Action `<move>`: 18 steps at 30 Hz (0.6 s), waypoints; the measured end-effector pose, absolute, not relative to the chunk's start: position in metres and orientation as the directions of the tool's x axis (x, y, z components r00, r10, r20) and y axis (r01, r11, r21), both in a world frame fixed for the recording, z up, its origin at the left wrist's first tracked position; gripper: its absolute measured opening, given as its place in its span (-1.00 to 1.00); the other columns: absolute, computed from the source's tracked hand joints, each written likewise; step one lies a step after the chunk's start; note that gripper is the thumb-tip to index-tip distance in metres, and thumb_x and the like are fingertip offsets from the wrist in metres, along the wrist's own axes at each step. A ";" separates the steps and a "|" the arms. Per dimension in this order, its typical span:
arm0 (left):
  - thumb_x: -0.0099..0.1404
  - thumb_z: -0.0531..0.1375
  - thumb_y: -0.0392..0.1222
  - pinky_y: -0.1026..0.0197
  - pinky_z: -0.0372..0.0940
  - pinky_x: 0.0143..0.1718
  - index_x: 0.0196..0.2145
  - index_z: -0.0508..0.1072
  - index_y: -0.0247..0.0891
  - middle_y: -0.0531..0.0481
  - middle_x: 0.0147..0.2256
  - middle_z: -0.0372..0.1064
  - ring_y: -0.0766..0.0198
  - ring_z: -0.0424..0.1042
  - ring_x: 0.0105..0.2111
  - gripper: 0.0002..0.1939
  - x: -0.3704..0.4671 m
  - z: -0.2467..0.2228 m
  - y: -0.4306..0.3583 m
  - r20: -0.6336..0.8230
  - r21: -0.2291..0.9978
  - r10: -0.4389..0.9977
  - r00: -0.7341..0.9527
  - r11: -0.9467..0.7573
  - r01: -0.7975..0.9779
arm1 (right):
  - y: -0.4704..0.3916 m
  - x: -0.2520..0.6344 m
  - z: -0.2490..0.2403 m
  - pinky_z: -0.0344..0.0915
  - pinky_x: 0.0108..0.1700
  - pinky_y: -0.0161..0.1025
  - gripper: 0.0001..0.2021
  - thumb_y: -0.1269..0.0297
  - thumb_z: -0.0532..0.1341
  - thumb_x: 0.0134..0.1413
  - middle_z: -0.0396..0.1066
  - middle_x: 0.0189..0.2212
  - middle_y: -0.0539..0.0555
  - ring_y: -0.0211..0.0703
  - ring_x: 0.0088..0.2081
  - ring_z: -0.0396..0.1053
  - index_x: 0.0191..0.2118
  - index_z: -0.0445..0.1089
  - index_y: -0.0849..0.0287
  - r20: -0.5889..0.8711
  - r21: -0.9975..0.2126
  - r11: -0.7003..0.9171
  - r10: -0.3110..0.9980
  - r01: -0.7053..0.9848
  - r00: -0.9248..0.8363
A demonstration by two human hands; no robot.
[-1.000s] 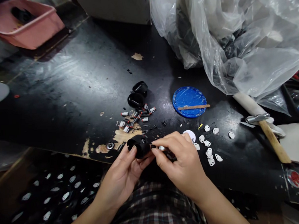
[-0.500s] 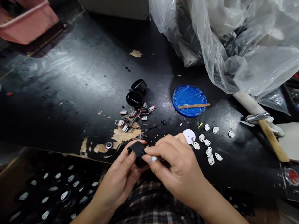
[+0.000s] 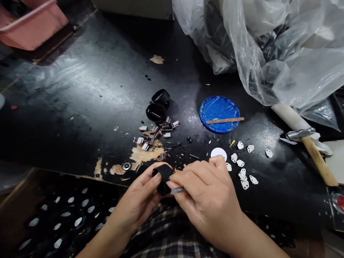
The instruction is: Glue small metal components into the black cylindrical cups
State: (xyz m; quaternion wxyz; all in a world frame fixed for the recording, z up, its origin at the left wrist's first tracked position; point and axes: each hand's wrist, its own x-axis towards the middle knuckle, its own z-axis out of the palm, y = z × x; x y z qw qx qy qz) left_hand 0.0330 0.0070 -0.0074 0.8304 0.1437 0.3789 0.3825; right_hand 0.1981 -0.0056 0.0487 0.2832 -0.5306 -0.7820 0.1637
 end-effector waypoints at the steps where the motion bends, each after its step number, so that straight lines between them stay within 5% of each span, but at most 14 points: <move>1: 0.23 0.34 -0.15 0.34 0.42 -0.30 -0.21 0.58 -0.20 -0.04 -0.29 0.54 0.28 0.52 -0.33 -0.83 0.033 -0.009 0.007 -0.516 0.528 0.746 0.420 0.664 -0.530 | -0.005 0.199 0.050 0.07 -0.16 -0.13 -0.88 0.47 0.26 0.17 0.52 -0.33 -0.04 -0.25 -0.33 0.42 -0.20 0.41 0.12 0.258 -0.531 0.390 0.920 0.752 -0.295; 5: 0.23 0.34 -0.13 0.27 0.46 -0.23 -0.15 0.56 -0.15 -0.02 -0.24 0.55 0.26 0.55 -0.29 -0.78 0.032 -0.013 0.005 -0.524 0.526 0.748 0.408 0.661 -0.536 | -0.001 0.203 0.056 0.11 -0.15 -0.15 -0.90 0.40 0.25 0.22 0.52 -0.29 -0.06 -0.25 -0.28 0.42 -0.16 0.41 0.09 0.198 -0.554 0.370 0.929 0.746 -0.314; 12: 0.25 0.32 -0.06 0.10 0.46 -0.09 -0.12 0.54 -0.14 -0.02 -0.16 0.53 0.19 0.55 -0.20 -0.74 0.022 -0.012 0.009 -0.544 0.635 0.798 0.259 0.594 -0.494 | -0.003 0.210 0.059 0.33 -0.06 -0.32 -0.74 0.44 0.16 0.26 0.43 -0.08 -0.03 -0.29 -0.07 0.41 0.02 0.31 0.03 -0.157 -0.664 0.144 0.932 0.734 -0.326; 18: 0.37 0.20 -0.07 0.27 0.33 0.04 -0.05 0.51 0.02 0.08 -0.03 0.49 0.25 0.47 -0.02 -0.79 0.008 -0.021 0.007 -0.447 0.854 0.852 0.273 0.498 -0.154 | -0.003 0.209 0.062 0.34 -0.03 -0.30 -0.76 0.29 0.15 0.32 0.50 -0.07 -0.06 -0.25 -0.06 0.47 0.05 0.37 -0.02 -0.176 -0.694 0.123 0.926 0.710 -0.333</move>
